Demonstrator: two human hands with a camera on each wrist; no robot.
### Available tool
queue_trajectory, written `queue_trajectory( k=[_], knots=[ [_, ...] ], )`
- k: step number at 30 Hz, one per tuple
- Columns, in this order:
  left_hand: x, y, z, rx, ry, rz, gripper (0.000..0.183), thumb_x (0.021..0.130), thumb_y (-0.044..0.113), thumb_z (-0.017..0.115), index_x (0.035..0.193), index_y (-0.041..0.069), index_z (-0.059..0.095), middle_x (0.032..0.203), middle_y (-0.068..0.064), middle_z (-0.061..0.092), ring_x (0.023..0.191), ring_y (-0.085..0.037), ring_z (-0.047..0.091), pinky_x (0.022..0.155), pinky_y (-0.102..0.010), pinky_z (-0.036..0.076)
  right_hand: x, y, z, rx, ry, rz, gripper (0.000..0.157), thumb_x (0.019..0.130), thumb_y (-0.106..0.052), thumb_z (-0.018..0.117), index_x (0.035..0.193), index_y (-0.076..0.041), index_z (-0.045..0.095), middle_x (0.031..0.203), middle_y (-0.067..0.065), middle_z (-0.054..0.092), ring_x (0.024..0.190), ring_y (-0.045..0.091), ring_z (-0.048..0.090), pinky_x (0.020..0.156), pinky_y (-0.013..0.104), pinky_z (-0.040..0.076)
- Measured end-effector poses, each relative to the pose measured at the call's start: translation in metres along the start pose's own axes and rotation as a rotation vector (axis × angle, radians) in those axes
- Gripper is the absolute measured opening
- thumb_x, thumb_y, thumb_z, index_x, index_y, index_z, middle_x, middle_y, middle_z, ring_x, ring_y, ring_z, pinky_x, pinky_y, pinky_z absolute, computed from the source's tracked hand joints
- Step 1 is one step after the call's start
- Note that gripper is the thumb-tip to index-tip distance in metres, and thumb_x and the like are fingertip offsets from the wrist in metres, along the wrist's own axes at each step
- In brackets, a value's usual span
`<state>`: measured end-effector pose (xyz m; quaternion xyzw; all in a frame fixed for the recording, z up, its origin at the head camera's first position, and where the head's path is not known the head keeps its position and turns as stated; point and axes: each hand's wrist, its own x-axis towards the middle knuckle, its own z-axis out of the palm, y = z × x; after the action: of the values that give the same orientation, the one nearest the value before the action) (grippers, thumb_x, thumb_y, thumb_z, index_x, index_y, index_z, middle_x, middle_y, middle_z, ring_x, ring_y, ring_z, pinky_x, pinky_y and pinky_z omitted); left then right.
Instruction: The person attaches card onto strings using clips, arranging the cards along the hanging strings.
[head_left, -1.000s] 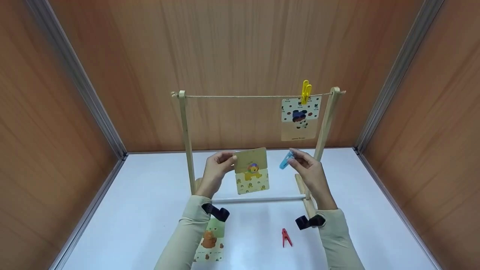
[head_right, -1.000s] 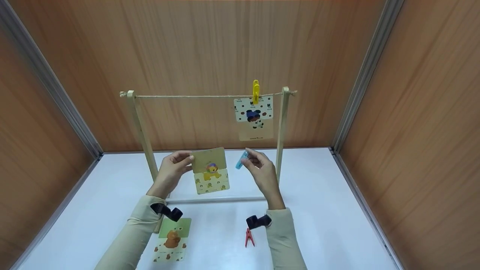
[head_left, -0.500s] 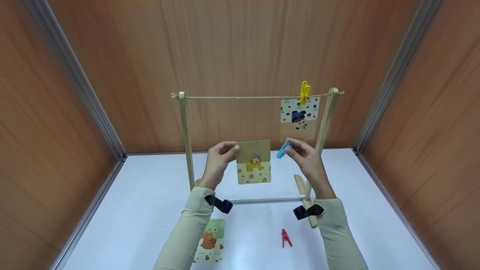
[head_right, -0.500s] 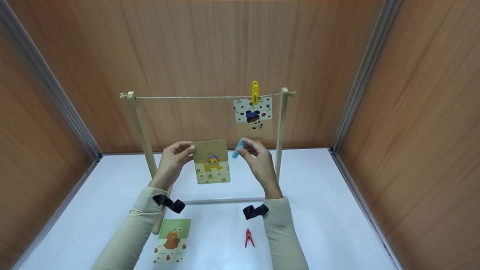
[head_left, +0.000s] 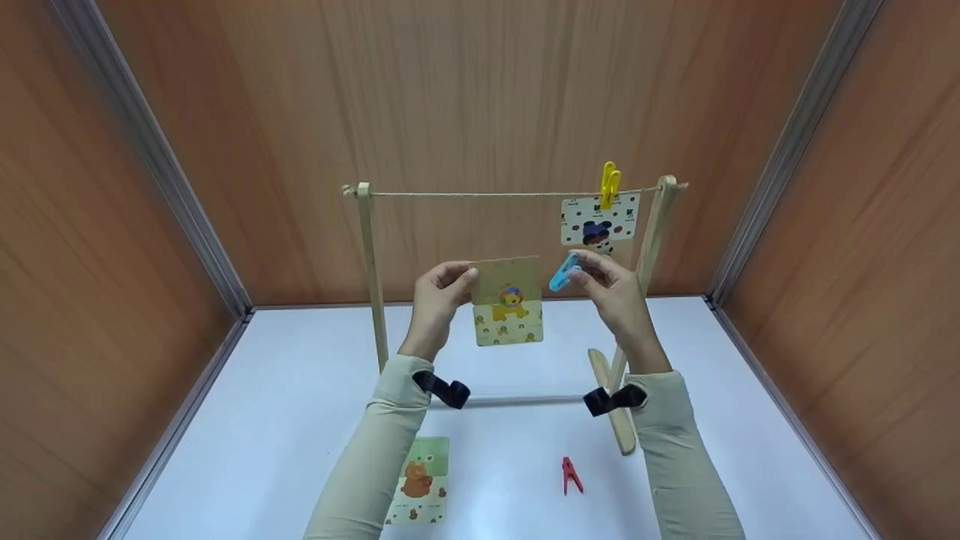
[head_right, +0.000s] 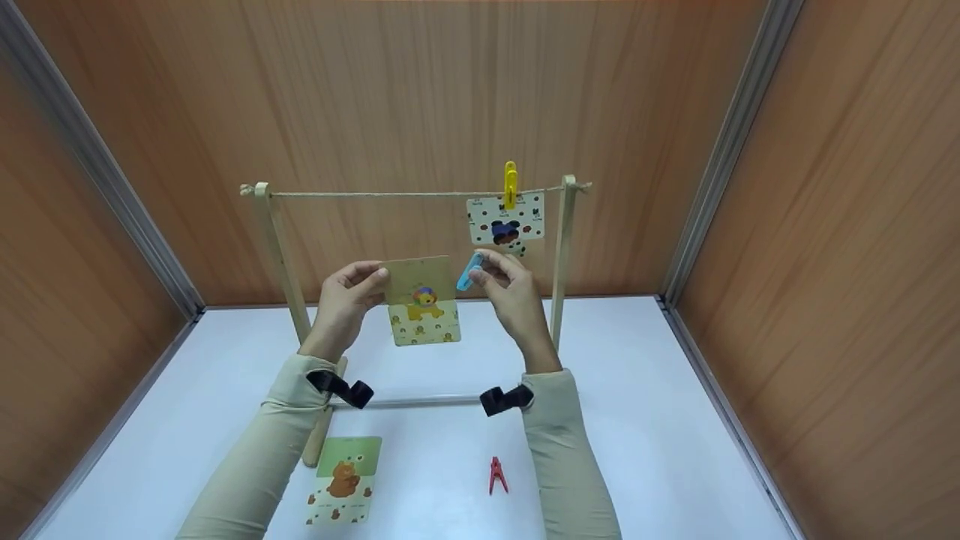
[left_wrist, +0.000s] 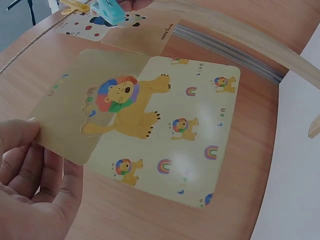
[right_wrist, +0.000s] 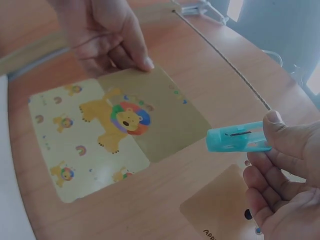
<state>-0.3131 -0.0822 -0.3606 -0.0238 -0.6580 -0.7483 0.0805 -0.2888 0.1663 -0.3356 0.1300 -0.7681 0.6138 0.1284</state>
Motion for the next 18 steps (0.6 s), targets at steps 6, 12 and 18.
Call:
queue_trajectory(
  k=[6, 12, 18],
  knots=[
    [0.004, 0.005, 0.004, -0.011, -0.002, 0.014, 0.021, 0.091, 0.017, 0.066, 0.11, 0.006, 0.065, 0.107, -0.009, 0.066, 0.1, -0.021, 0.063, 0.088, -0.035, 0.053, 0.008, -0.011, 0.002, -0.02, 0.007, 0.008, 0.042, 0.094, -0.019, 0.062, 0.133, -0.005, 0.056, 0.127, 0.012, 0.057, 0.11, 0.015, 0.055, 0.09, 0.014, 0.045],
    [0.008, 0.014, 0.007, -0.015, -0.009, 0.027, 0.021, 0.092, 0.016, 0.065, 0.11, 0.006, 0.066, 0.107, -0.008, 0.065, 0.101, -0.02, 0.062, 0.089, -0.033, 0.052, 0.014, -0.02, 0.004, -0.025, 0.008, -0.008, 0.041, 0.094, -0.019, 0.06, 0.133, -0.005, 0.056, 0.129, 0.011, 0.054, 0.115, 0.019, 0.053, 0.098, 0.022, 0.044],
    [0.013, 0.022, 0.006, -0.029, 0.003, 0.059, 0.02, 0.092, 0.014, 0.065, 0.11, 0.005, 0.065, 0.107, -0.008, 0.065, 0.102, -0.02, 0.061, 0.093, -0.034, 0.051, 0.018, -0.029, 0.006, -0.019, 0.017, 0.003, 0.041, 0.094, -0.019, 0.061, 0.133, -0.008, 0.056, 0.124, 0.008, 0.056, 0.11, 0.016, 0.053, 0.096, 0.024, 0.045]
  ],
)
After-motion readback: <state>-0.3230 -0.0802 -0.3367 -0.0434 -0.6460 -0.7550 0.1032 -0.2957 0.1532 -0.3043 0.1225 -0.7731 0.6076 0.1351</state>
